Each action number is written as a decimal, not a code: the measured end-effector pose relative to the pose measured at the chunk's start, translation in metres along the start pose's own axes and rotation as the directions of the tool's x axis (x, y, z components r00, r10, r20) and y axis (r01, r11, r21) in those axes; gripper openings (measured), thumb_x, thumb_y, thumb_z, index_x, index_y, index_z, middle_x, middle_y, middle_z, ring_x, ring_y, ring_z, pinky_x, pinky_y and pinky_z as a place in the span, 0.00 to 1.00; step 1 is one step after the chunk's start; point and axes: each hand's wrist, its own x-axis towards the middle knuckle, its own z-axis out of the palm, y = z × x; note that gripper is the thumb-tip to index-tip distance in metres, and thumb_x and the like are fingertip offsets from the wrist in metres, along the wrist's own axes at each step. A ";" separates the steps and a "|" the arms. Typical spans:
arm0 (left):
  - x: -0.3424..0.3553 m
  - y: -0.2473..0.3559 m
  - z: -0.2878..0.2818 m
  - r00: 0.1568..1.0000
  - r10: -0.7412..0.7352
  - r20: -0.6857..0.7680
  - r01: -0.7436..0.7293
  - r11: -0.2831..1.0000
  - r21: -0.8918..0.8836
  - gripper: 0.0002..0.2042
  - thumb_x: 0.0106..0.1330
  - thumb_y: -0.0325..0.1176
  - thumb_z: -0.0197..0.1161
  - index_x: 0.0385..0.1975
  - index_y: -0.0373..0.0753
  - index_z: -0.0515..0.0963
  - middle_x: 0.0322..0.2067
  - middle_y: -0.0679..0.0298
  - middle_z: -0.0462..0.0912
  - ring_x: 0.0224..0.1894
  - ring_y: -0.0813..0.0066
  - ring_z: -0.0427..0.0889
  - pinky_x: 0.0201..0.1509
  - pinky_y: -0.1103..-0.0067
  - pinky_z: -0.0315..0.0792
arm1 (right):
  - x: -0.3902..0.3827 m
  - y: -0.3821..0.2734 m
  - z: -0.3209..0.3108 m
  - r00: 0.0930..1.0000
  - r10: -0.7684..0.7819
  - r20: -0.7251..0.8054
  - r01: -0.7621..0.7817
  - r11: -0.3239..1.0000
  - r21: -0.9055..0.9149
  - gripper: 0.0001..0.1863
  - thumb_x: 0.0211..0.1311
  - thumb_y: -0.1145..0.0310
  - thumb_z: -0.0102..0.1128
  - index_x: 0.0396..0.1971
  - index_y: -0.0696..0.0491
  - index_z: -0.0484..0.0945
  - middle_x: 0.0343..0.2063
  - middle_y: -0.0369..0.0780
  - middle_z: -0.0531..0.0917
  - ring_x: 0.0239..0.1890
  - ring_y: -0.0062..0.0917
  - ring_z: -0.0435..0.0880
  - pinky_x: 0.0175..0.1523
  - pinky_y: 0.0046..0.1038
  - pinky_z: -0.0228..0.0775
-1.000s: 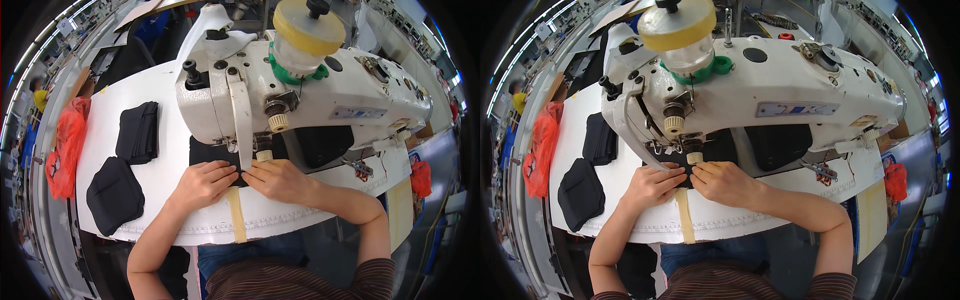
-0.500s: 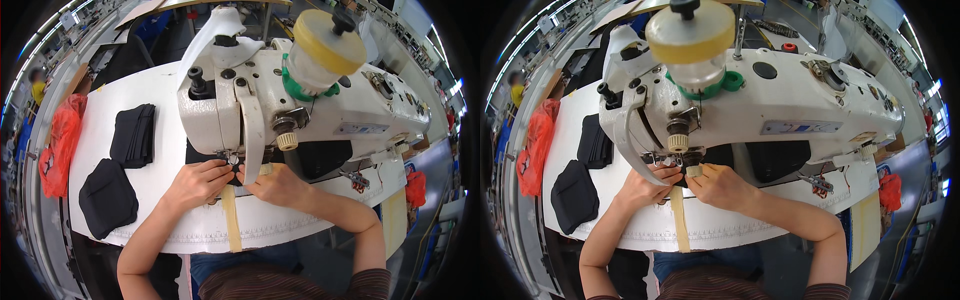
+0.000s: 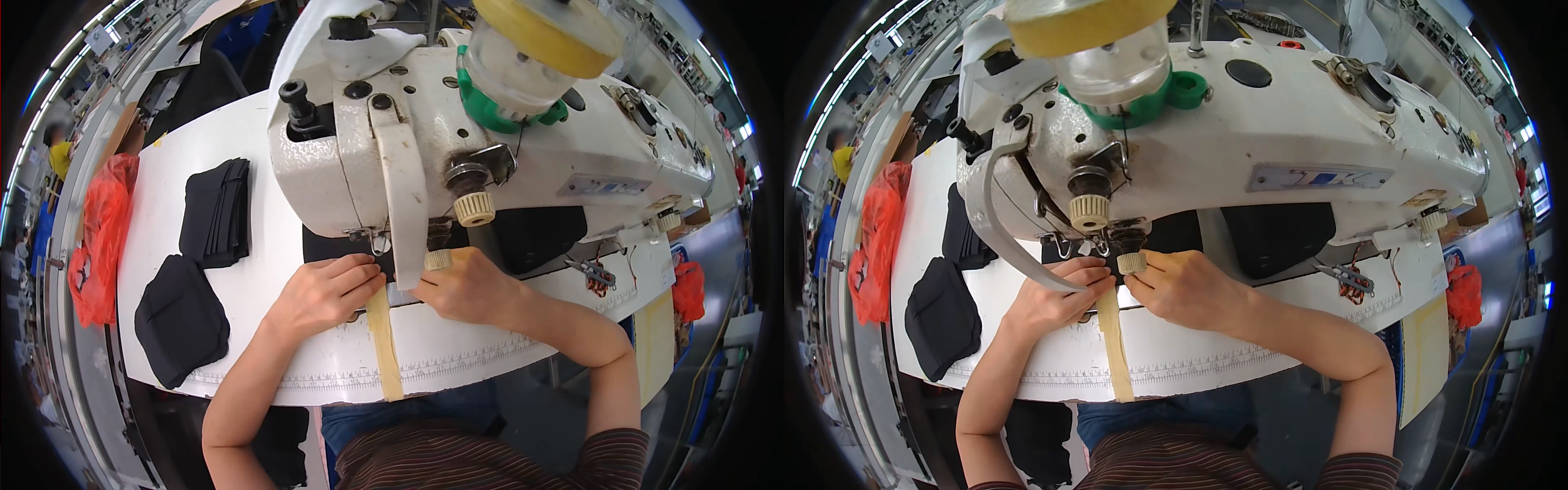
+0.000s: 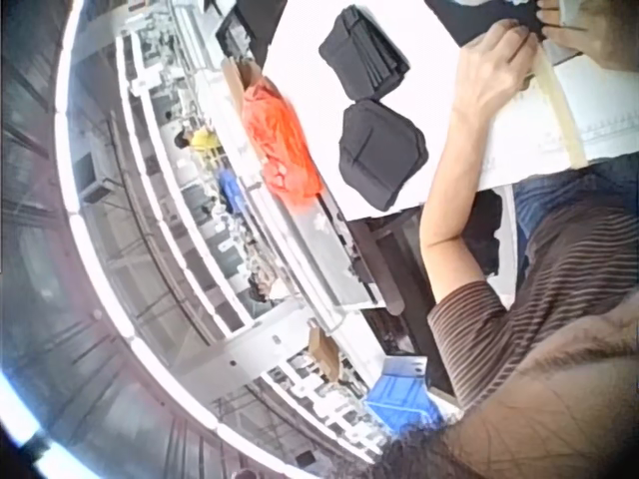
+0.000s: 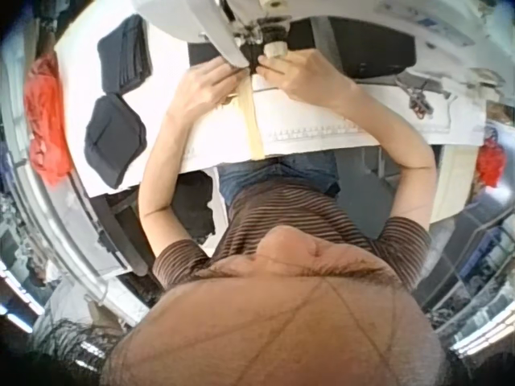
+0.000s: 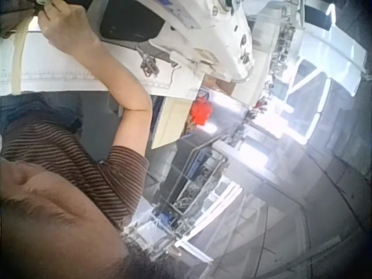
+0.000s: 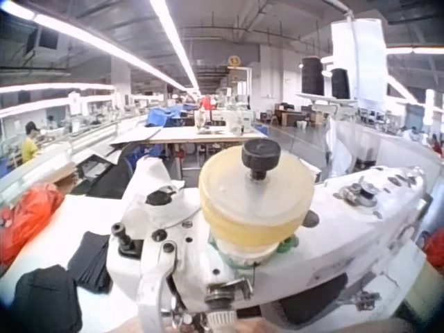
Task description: The person joins black fabric pieces together using an industrial sewing machine.
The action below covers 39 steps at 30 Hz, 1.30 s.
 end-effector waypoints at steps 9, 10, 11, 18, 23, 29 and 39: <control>0.000 0.004 -0.001 1.000 -0.015 -0.018 0.015 1.000 -0.012 0.15 0.42 0.23 0.66 0.34 0.34 0.82 0.35 0.62 0.83 0.42 0.66 0.83 0.38 0.75 0.80 | -0.001 0.002 0.004 0.999 -0.009 -0.037 0.011 0.999 0.041 0.11 0.44 0.73 0.61 0.31 0.58 0.80 0.24 0.34 0.78 0.30 0.22 0.80 0.28 0.21 0.76; -0.002 0.004 -0.001 1.000 -0.022 -0.007 0.021 1.000 -0.021 0.15 0.42 0.22 0.66 0.34 0.34 0.82 0.35 0.62 0.83 0.42 0.66 0.83 0.38 0.75 0.80 | -0.002 0.002 0.005 1.000 -0.020 -0.023 0.021 0.999 0.025 0.12 0.44 0.72 0.61 0.33 0.57 0.80 0.24 0.34 0.79 0.30 0.22 0.80 0.28 0.21 0.75; -0.003 0.003 -0.002 1.000 -0.028 0.003 0.028 0.999 -0.030 0.15 0.42 0.22 0.66 0.34 0.34 0.82 0.35 0.62 0.83 0.42 0.67 0.83 0.38 0.74 0.80 | -0.002 0.002 0.007 0.999 -0.032 -0.009 0.032 0.999 0.009 0.13 0.45 0.71 0.61 0.34 0.56 0.81 0.24 0.34 0.79 0.30 0.22 0.80 0.29 0.21 0.75; 0.001 -0.006 -0.006 1.000 -0.025 0.004 0.025 0.999 0.023 0.14 0.46 0.25 0.64 0.35 0.36 0.82 0.36 0.64 0.83 0.44 0.69 0.82 0.40 0.78 0.81 | -0.002 0.009 0.016 0.997 -0.055 -0.059 0.049 0.994 -0.102 0.13 0.49 0.71 0.59 0.37 0.54 0.82 0.25 0.34 0.80 0.29 0.22 0.79 0.31 0.22 0.73; 0.004 -0.011 -0.003 0.998 -0.057 0.013 0.056 0.996 0.069 0.13 0.46 0.25 0.64 0.35 0.36 0.82 0.37 0.65 0.83 0.43 0.70 0.82 0.39 0.79 0.80 | -0.002 0.016 0.021 0.999 -0.016 -0.041 0.008 0.981 -0.194 0.13 0.50 0.69 0.60 0.38 0.50 0.83 0.23 0.34 0.79 0.28 0.24 0.78 0.33 0.27 0.69; 0.004 -0.011 -0.004 0.987 -0.160 -0.018 0.161 0.985 0.067 0.13 0.48 0.24 0.64 0.35 0.38 0.83 0.28 0.67 0.79 0.31 0.72 0.80 0.30 0.77 0.77 | -0.002 0.016 0.025 0.998 0.047 -0.032 -0.052 0.985 -0.163 0.09 0.49 0.70 0.59 0.33 0.48 0.83 0.21 0.36 0.77 0.27 0.26 0.77 0.34 0.29 0.67; -0.002 -0.018 0.008 0.964 -0.262 0.045 0.261 0.965 0.019 0.10 0.47 0.20 0.65 0.31 0.36 0.82 0.23 0.59 0.76 0.24 0.60 0.77 0.26 0.71 0.71 | -0.006 -0.007 -0.045 0.961 0.180 0.209 -0.173 0.984 -0.050 0.06 0.45 0.73 0.59 0.26 0.55 0.76 0.22 0.36 0.74 0.27 0.26 0.79 0.36 0.28 0.71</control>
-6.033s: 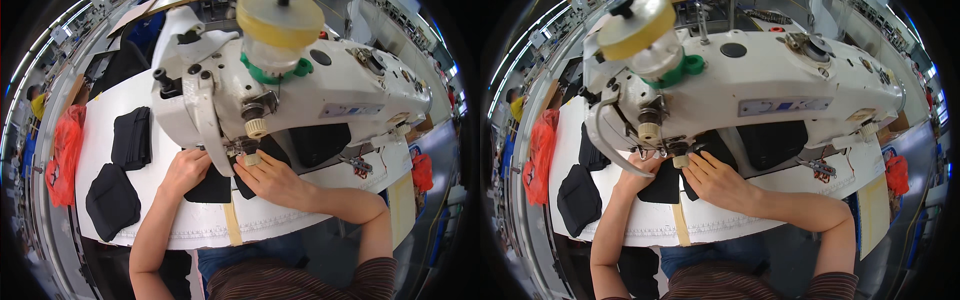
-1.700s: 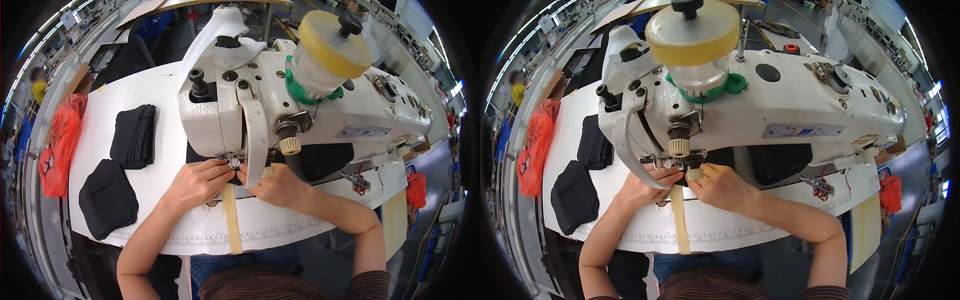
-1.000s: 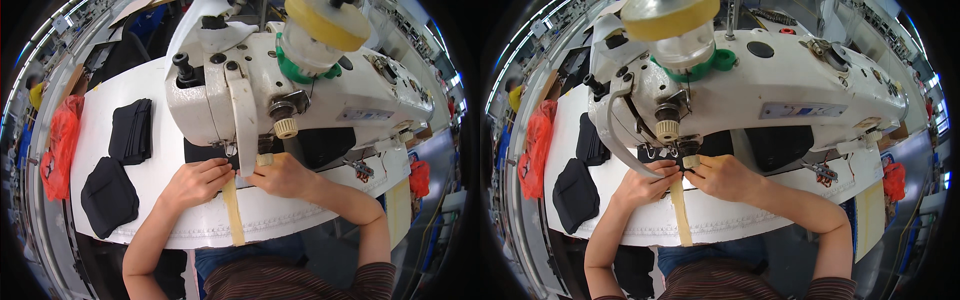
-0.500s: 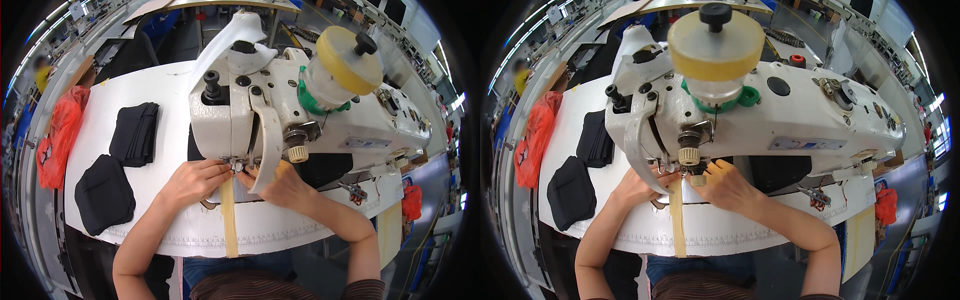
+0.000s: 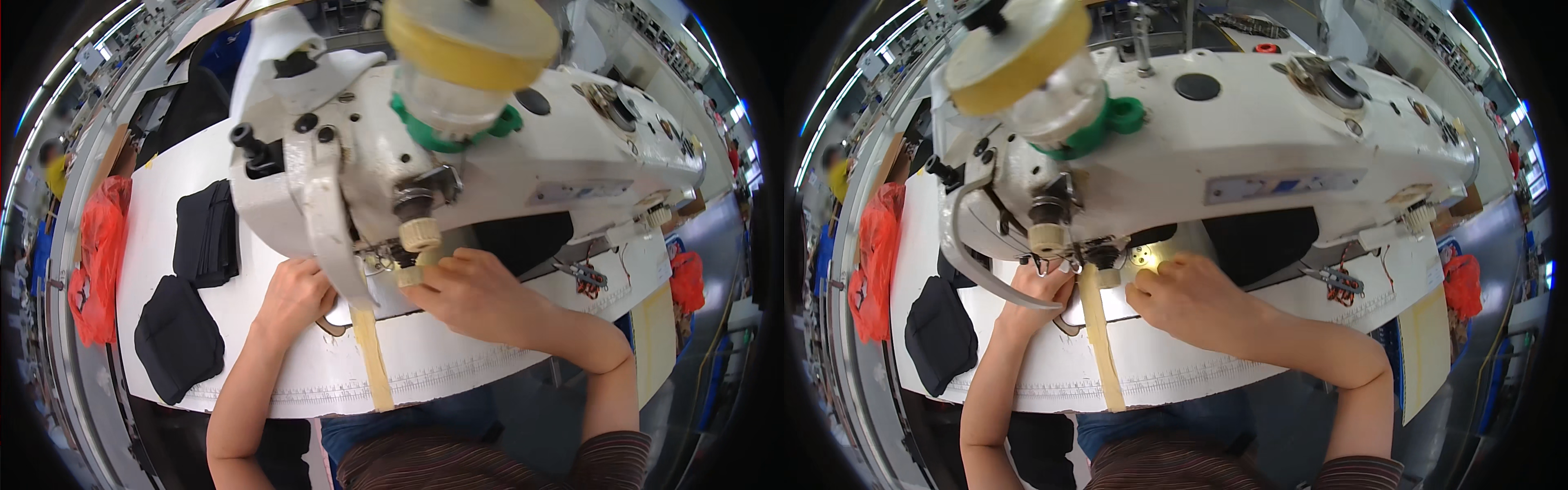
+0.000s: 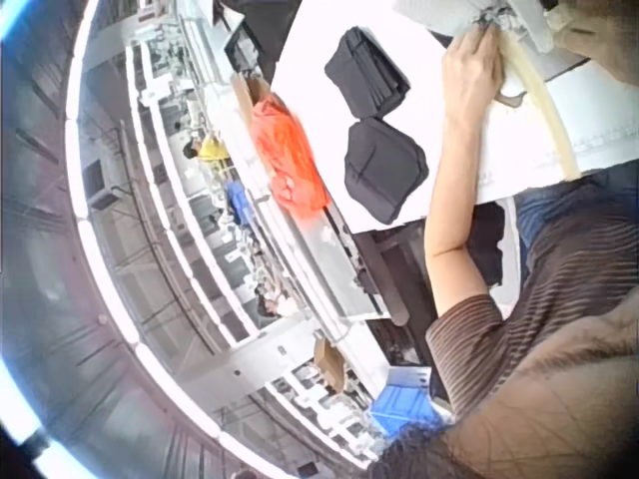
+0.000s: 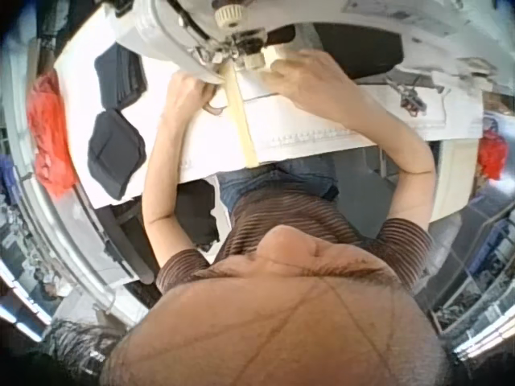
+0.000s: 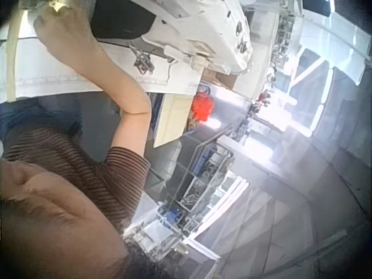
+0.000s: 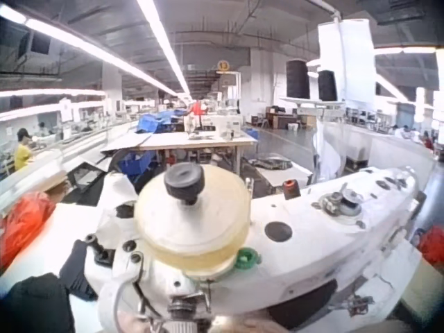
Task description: The person joins black fabric pieces together using an industrial sewing machine.
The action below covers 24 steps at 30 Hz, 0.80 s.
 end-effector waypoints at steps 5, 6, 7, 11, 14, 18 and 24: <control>-0.008 0.000 -0.002 0.995 -0.097 0.037 0.092 0.988 0.123 0.14 0.48 0.20 0.64 0.37 0.39 0.83 0.22 0.60 0.76 0.24 0.63 0.76 0.27 0.71 0.70 | -0.039 0.029 -0.049 0.981 0.103 -0.164 -0.086 0.991 0.107 0.11 0.48 0.76 0.59 0.34 0.56 0.80 0.37 0.40 0.83 0.42 0.29 0.83 0.47 0.30 0.76; -0.010 -0.002 -0.003 0.996 -0.091 -0.003 0.091 0.994 0.060 0.15 0.49 0.20 0.63 0.38 0.39 0.83 0.23 0.59 0.77 0.23 0.63 0.76 0.27 0.71 0.70 | -0.050 0.038 -0.054 0.966 0.252 -0.063 -0.234 0.949 0.213 0.13 0.52 0.74 0.61 0.40 0.55 0.81 0.47 0.41 0.82 0.50 0.32 0.80 0.54 0.31 0.74; -0.004 -0.002 0.000 0.995 -0.082 -0.049 0.081 0.997 -0.009 0.15 0.50 0.19 0.63 0.38 0.40 0.83 0.23 0.59 0.78 0.23 0.63 0.75 0.27 0.72 0.70 | -0.061 0.049 -0.057 0.959 0.275 -0.065 -0.257 0.944 0.207 0.13 0.52 0.74 0.61 0.40 0.55 0.81 0.47 0.41 0.82 0.50 0.32 0.80 0.54 0.31 0.74; 0.003 0.001 -0.002 0.935 -0.317 0.157 0.327 0.944 -0.041 0.13 0.51 0.20 0.62 0.37 0.38 0.82 0.24 0.56 0.80 0.26 0.58 0.76 0.34 0.70 0.71 | -0.095 0.076 -0.054 0.904 0.428 0.003 -0.423 0.892 0.161 0.18 0.53 0.69 0.65 0.46 0.53 0.81 0.51 0.43 0.80 0.56 0.33 0.77 0.56 0.33 0.72; -0.015 -0.047 0.008 0.883 -0.463 -0.075 0.460 0.886 -0.062 0.10 0.58 0.24 0.60 0.40 0.33 0.79 0.32 0.56 0.82 0.35 0.60 0.78 0.40 0.70 0.73 | -0.099 0.084 -0.050 0.931 0.365 -0.034 -0.352 0.917 0.188 0.17 0.53 0.66 0.66 0.43 0.54 0.82 0.48 0.42 0.82 0.54 0.34 0.78 0.55 0.32 0.73; -0.018 -0.102 0.012 0.872 -0.382 -0.306 0.378 0.923 -0.074 0.07 0.55 0.24 0.63 0.33 0.32 0.78 0.31 0.51 0.81 0.36 0.53 0.80 0.40 0.69 0.72 | -0.097 0.093 -0.046 0.944 0.323 -0.059 -0.295 0.914 0.277 0.15 0.51 0.63 0.68 0.38 0.55 0.84 0.43 0.42 0.84 0.45 0.35 0.82 0.49 0.31 0.75; 0.055 -0.047 0.025 0.720 -0.473 -0.508 0.185 0.836 -0.516 0.08 0.56 0.24 0.63 0.35 0.31 0.77 0.31 0.50 0.81 0.36 0.53 0.81 0.40 0.68 0.73 | -0.094 0.091 -0.047 0.938 0.344 -0.052 -0.312 0.898 0.312 0.15 0.52 0.62 0.67 0.38 0.55 0.84 0.43 0.44 0.84 0.42 0.37 0.84 0.47 0.32 0.75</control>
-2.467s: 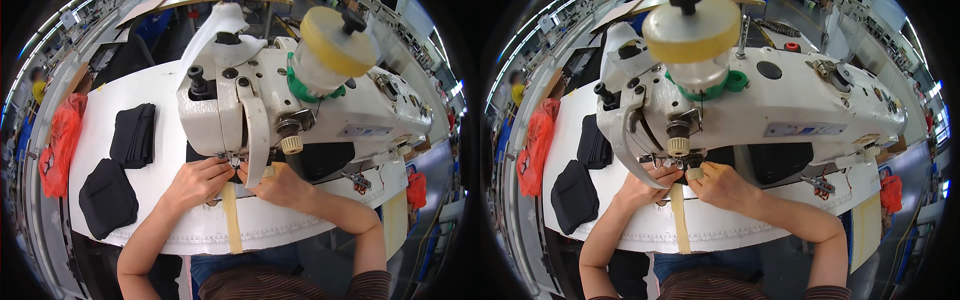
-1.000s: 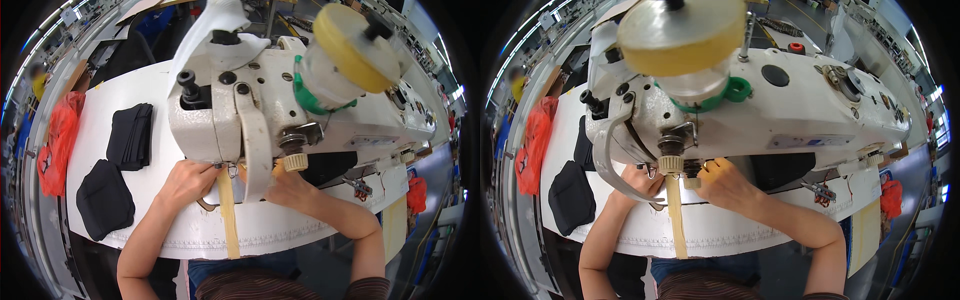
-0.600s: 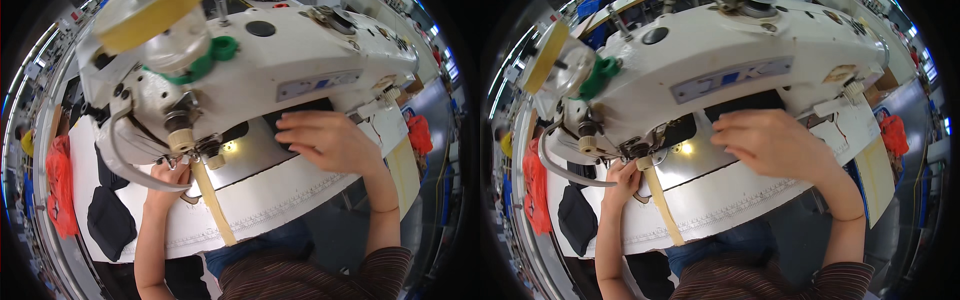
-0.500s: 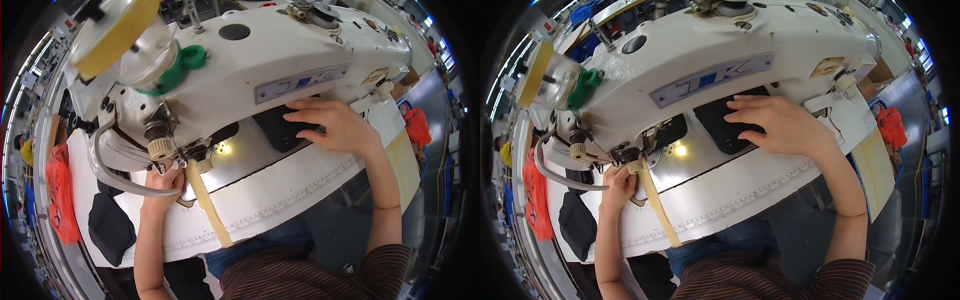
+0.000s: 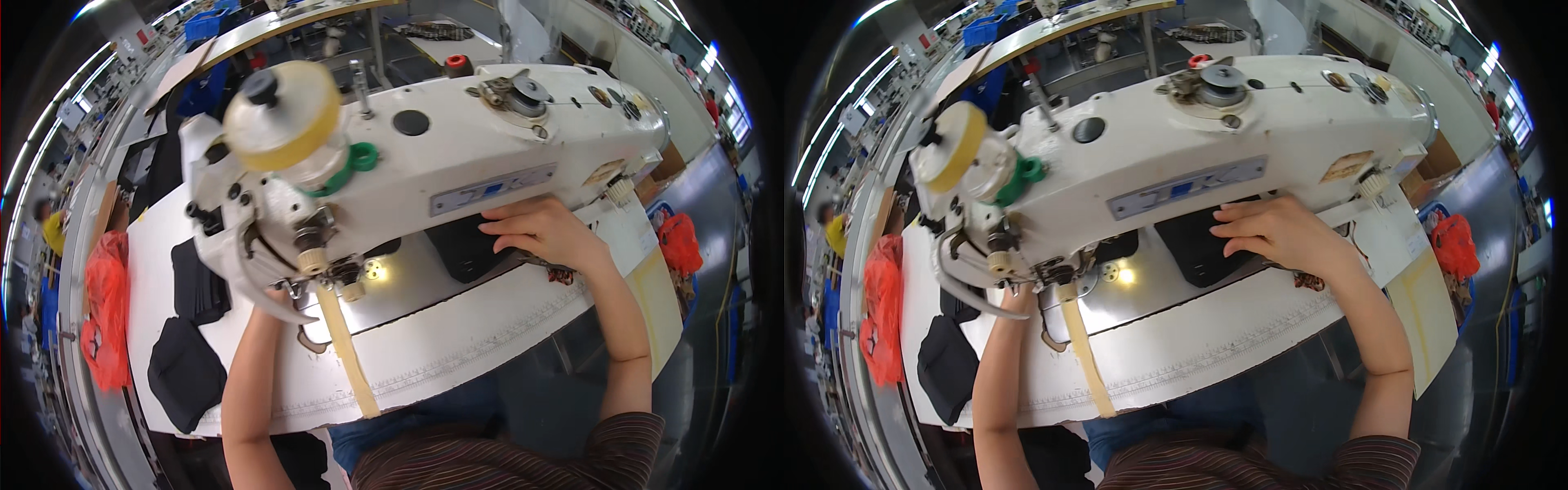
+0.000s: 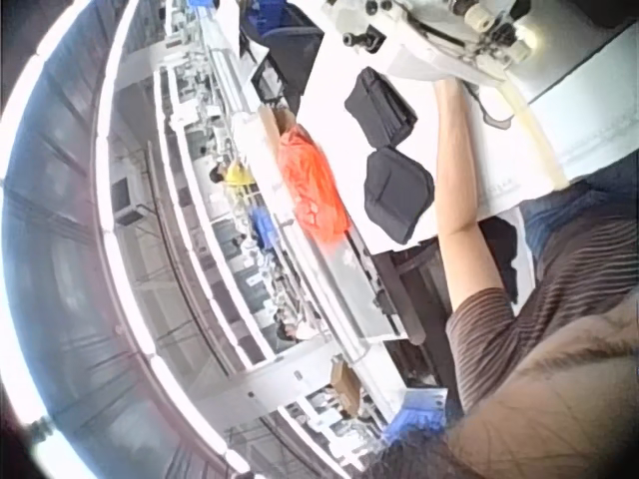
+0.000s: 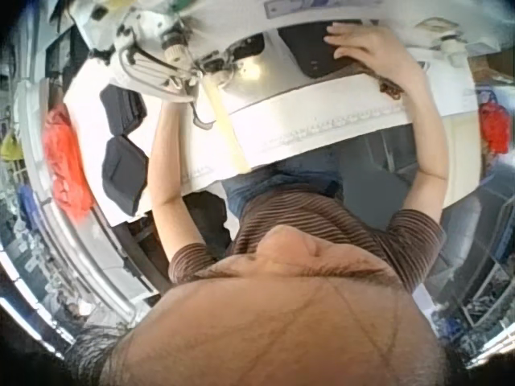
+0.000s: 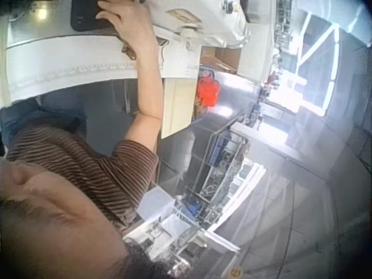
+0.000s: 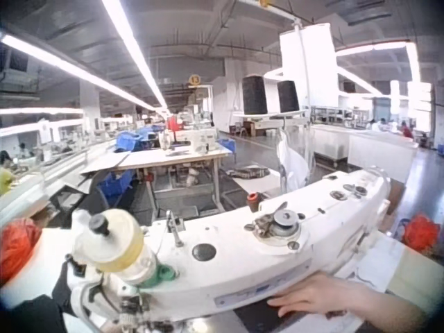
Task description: The person joins black fabric pieces together using an industrial sewing machine.
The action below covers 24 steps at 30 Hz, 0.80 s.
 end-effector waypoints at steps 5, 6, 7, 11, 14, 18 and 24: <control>0.020 0.006 -0.060 0.953 0.291 -0.088 -0.211 0.841 0.498 0.07 0.60 0.24 0.63 0.36 0.31 0.75 0.30 0.53 0.81 0.33 0.57 0.81 0.39 0.71 0.72 | 0.008 -0.008 -0.001 0.998 -0.026 0.048 0.024 0.999 0.039 0.16 0.52 0.63 0.67 0.40 0.55 0.84 0.45 0.45 0.83 0.48 0.38 0.82 0.52 0.33 0.73; 0.026 0.056 -0.064 0.995 0.066 -0.079 -0.008 0.817 0.577 0.06 0.63 0.25 0.62 0.35 0.32 0.73 0.31 0.52 0.81 0.31 0.58 0.78 0.38 0.75 0.72 | 0.002 -0.004 -0.003 0.999 0.021 0.050 -0.021 1.000 -0.010 0.15 0.52 0.64 0.66 0.40 0.55 0.84 0.45 0.45 0.83 0.48 0.39 0.82 0.53 0.33 0.73; 0.027 0.066 -0.085 0.992 -0.038 -0.117 0.091 0.866 0.491 0.03 0.64 0.24 0.60 0.34 0.33 0.73 0.29 0.56 0.79 0.31 0.67 0.76 0.38 0.79 0.69 | 0.000 -0.003 -0.004 0.998 0.049 0.044 -0.047 0.998 -0.051 0.14 0.53 0.66 0.66 0.39 0.55 0.84 0.45 0.45 0.83 0.48 0.39 0.82 0.53 0.33 0.72; -0.006 0.081 -0.218 0.963 -0.058 -0.264 0.171 0.887 0.429 0.05 0.68 0.28 0.58 0.35 0.32 0.74 0.28 0.66 0.74 0.33 0.81 0.70 0.43 0.85 0.65 | 0.001 -0.024 0.007 0.998 0.060 -0.034 -0.064 0.991 -0.116 0.15 0.53 0.76 0.59 0.42 0.57 0.82 0.46 0.46 0.82 0.49 0.41 0.81 0.55 0.35 0.72; -0.059 0.080 -0.289 0.906 -0.188 -0.379 0.370 0.787 0.493 0.10 0.70 0.33 0.54 0.39 0.30 0.75 0.33 0.64 0.79 0.37 0.79 0.74 0.45 0.82 0.67 | 0.007 -0.040 0.023 0.992 0.032 -0.124 -0.073 0.938 -0.339 0.21 0.48 0.82 0.53 0.46 0.57 0.79 0.47 0.46 0.81 0.49 0.42 0.80 0.55 0.36 0.72; -0.110 0.061 -0.349 0.720 -0.493 -0.488 0.660 0.271 0.700 0.15 0.69 0.35 0.56 0.45 0.28 0.75 0.41 0.52 0.81 0.44 0.59 0.79 0.53 0.74 0.68 | 0.019 -0.048 0.036 0.965 -0.149 -0.215 0.010 0.842 -0.540 0.23 0.44 0.82 0.52 0.45 0.59 0.79 0.44 0.45 0.82 0.47 0.38 0.82 0.54 0.38 0.73; -0.045 0.055 -0.247 0.997 -0.069 0.045 0.006 0.605 0.796 0.18 0.59 0.28 0.65 0.49 0.31 0.74 0.49 0.50 0.76 0.54 0.52 0.74 0.59 0.68 0.67 | 0.006 -0.114 0.100 0.870 -0.483 0.103 0.485 0.797 -0.359 0.16 0.48 0.77 0.57 0.40 0.63 0.79 0.40 0.49 0.82 0.48 0.37 0.82 0.54 0.34 0.76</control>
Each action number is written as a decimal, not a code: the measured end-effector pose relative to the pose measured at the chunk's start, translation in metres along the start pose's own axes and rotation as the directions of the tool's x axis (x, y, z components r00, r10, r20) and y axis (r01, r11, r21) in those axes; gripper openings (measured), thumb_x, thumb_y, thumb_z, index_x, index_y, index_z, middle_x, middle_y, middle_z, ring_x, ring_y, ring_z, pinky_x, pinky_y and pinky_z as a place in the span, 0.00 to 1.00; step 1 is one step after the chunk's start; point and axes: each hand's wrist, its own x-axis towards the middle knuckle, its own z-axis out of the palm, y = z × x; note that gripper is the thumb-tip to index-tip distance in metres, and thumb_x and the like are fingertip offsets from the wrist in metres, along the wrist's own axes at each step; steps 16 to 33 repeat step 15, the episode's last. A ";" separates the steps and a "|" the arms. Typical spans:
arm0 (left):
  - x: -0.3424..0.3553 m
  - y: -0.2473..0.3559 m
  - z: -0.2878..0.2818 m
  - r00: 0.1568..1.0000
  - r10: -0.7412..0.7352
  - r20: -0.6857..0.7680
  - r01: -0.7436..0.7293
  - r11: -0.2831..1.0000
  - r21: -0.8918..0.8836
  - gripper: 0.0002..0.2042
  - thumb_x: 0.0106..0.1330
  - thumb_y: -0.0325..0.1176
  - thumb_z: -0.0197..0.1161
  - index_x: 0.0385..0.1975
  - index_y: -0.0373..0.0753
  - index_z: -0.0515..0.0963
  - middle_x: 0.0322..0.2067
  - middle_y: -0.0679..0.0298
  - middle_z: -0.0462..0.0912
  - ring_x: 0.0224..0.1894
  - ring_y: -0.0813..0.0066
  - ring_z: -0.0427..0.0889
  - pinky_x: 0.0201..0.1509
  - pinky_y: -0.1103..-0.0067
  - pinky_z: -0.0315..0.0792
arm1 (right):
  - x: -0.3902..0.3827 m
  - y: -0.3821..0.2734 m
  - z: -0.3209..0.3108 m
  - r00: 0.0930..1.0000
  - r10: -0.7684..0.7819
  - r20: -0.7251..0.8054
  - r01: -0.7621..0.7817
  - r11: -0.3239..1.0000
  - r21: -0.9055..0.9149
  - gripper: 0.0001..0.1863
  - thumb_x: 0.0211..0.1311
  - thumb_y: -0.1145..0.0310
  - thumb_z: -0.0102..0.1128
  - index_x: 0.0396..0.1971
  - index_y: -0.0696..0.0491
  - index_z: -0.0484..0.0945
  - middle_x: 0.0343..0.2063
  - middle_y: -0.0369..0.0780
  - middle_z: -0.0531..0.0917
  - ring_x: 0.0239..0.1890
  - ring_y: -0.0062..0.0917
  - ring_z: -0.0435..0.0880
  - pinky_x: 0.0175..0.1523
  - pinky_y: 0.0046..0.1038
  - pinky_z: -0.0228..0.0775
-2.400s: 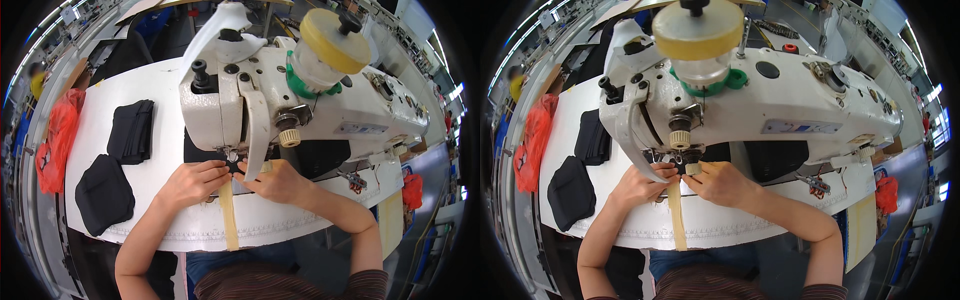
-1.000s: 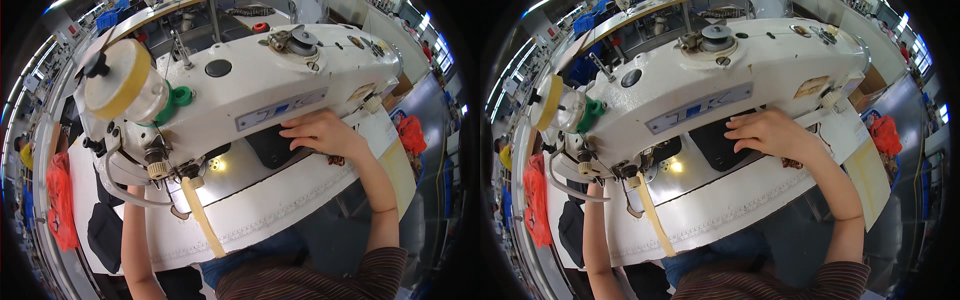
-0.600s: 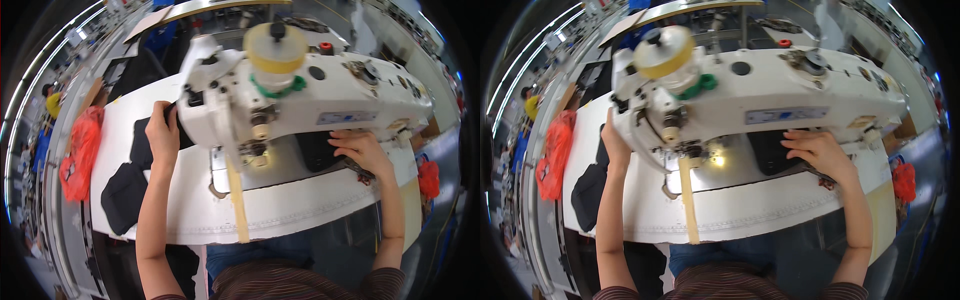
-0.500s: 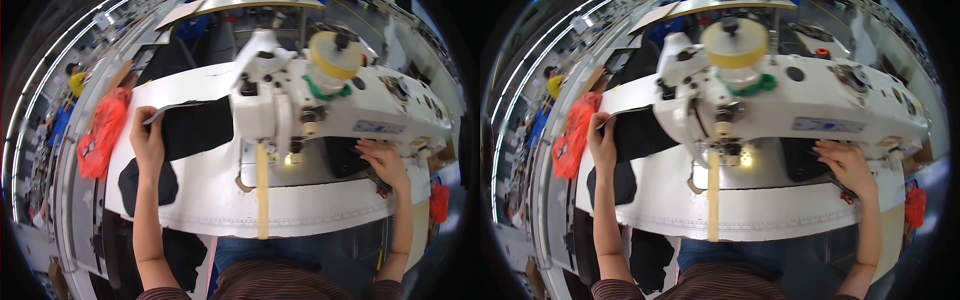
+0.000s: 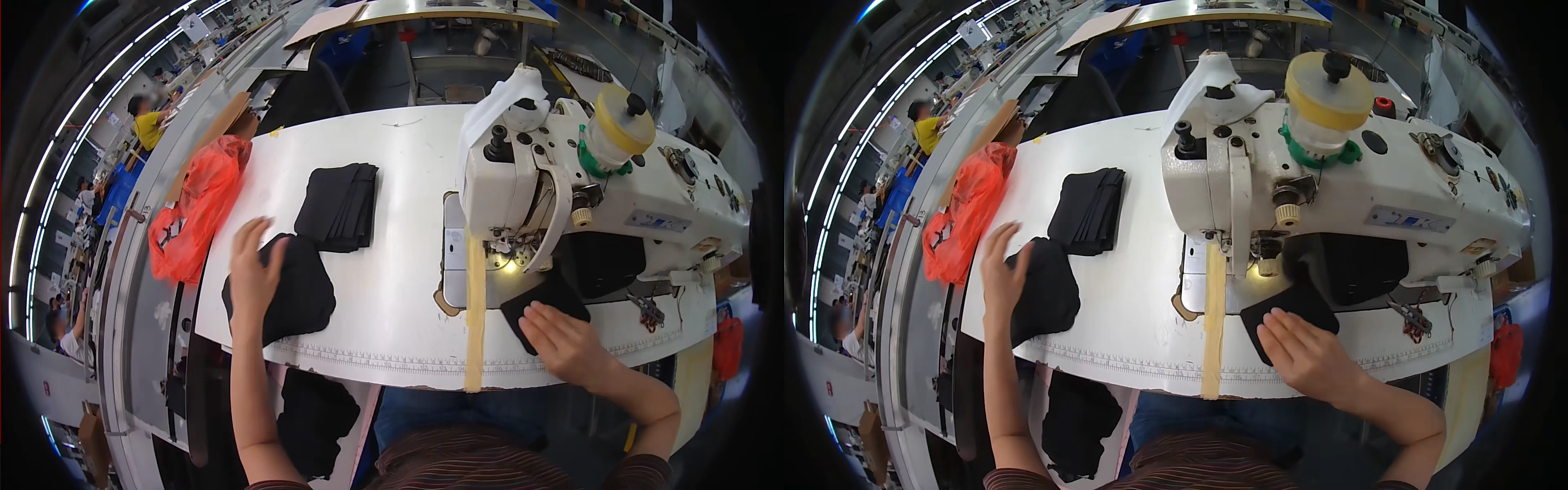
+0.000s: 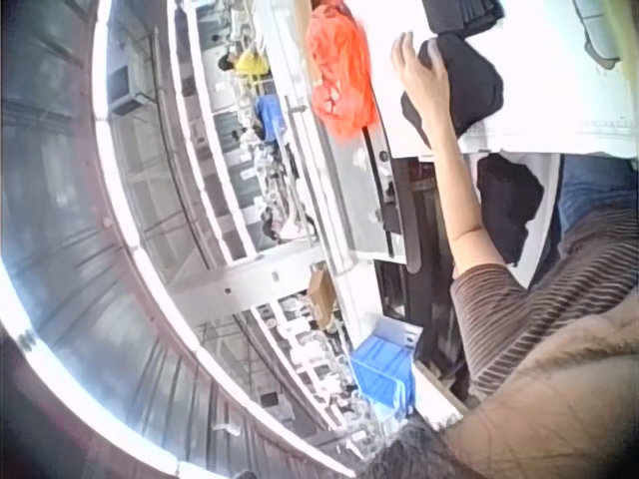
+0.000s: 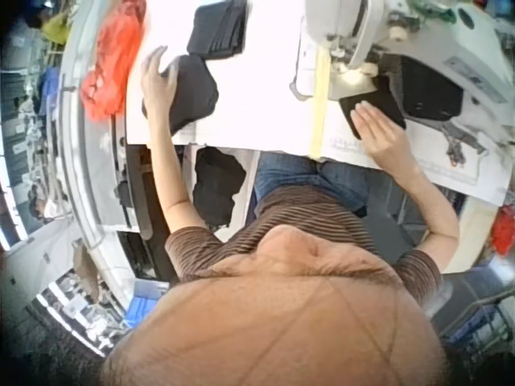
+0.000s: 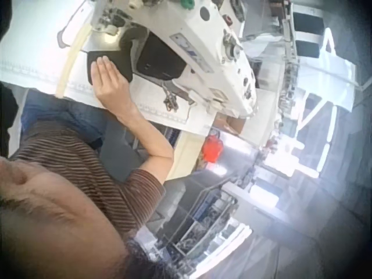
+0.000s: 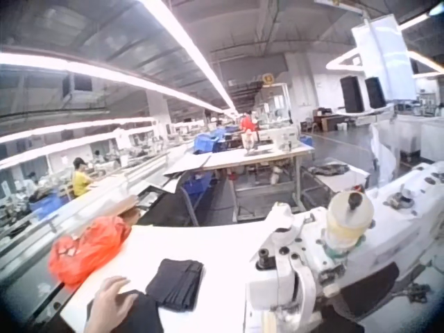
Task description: The person joins black fabric pieces together using an industrial sewing machine.
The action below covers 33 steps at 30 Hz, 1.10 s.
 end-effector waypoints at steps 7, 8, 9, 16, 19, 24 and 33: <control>0.065 0.015 0.030 0.761 0.099 0.641 0.040 0.979 -0.199 0.22 0.50 0.22 0.68 0.49 0.32 0.77 0.53 0.51 0.77 0.57 0.56 0.75 0.62 0.72 0.69 | -0.020 -0.013 -0.013 0.983 0.057 0.173 -0.105 0.954 0.281 0.19 0.52 0.64 0.65 0.40 0.60 0.80 0.39 0.46 0.84 0.46 0.34 0.84 0.48 0.29 0.79; 0.067 0.013 0.031 0.760 0.102 0.642 0.052 0.975 -0.216 0.22 0.50 0.21 0.67 0.49 0.32 0.78 0.53 0.53 0.78 0.58 0.57 0.75 0.62 0.72 0.69 | -0.013 -0.010 -0.020 0.977 0.117 0.181 -0.175 0.919 0.354 0.25 0.50 0.53 0.70 0.40 0.59 0.81 0.38 0.45 0.84 0.45 0.32 0.85 0.45 0.29 0.80; 0.066 0.007 0.027 0.760 0.140 0.634 0.025 0.969 -0.245 0.21 0.51 0.21 0.67 0.48 0.33 0.78 0.53 0.52 0.78 0.55 0.59 0.78 0.58 0.73 0.72 | -0.008 -0.002 -0.024 0.983 0.130 0.127 -0.171 0.899 0.404 0.27 0.49 0.49 0.70 0.38 0.58 0.81 0.37 0.45 0.85 0.43 0.32 0.85 0.44 0.29 0.80; 0.058 -0.001 0.042 0.922 0.017 0.386 0.081 0.969 -0.235 0.13 0.61 0.28 0.63 0.46 0.35 0.80 0.45 0.52 0.83 0.48 0.64 0.83 0.48 0.78 0.76 | 0.006 0.040 0.025 0.890 0.428 0.159 -0.456 0.843 0.285 0.23 0.58 0.65 0.64 0.53 0.53 0.72 0.51 0.44 0.78 0.54 0.34 0.77 0.57 0.32 0.71; 0.058 -0.001 0.042 0.922 0.017 0.386 0.081 0.969 -0.235 0.13 0.61 0.28 0.63 0.46 0.35 0.80 0.45 0.52 0.83 0.48 0.64 0.83 0.48 0.78 0.76 | 0.006 0.040 0.025 0.890 0.428 0.159 -0.456 0.843 0.285 0.23 0.58 0.65 0.64 0.53 0.53 0.72 0.51 0.44 0.78 0.54 0.34 0.77 0.57 0.32 0.71; 0.058 -0.001 0.042 0.922 0.017 0.386 0.081 0.969 -0.235 0.13 0.61 0.28 0.63 0.46 0.35 0.80 0.45 0.52 0.83 0.48 0.64 0.83 0.48 0.78 0.76 | 0.006 0.040 0.025 0.890 0.428 0.159 -0.456 0.843 0.285 0.23 0.58 0.65 0.64 0.53 0.53 0.72 0.51 0.44 0.78 0.54 0.34 0.77 0.57 0.32 0.71; 0.058 -0.001 0.042 0.922 0.017 0.386 0.081 0.969 -0.235 0.13 0.61 0.28 0.63 0.46 0.35 0.80 0.45 0.52 0.83 0.48 0.64 0.83 0.48 0.78 0.76 | 0.006 0.040 0.025 0.890 0.428 0.159 -0.456 0.843 0.285 0.23 0.58 0.65 0.64 0.53 0.53 0.72 0.51 0.44 0.78 0.54 0.34 0.77 0.57 0.32 0.71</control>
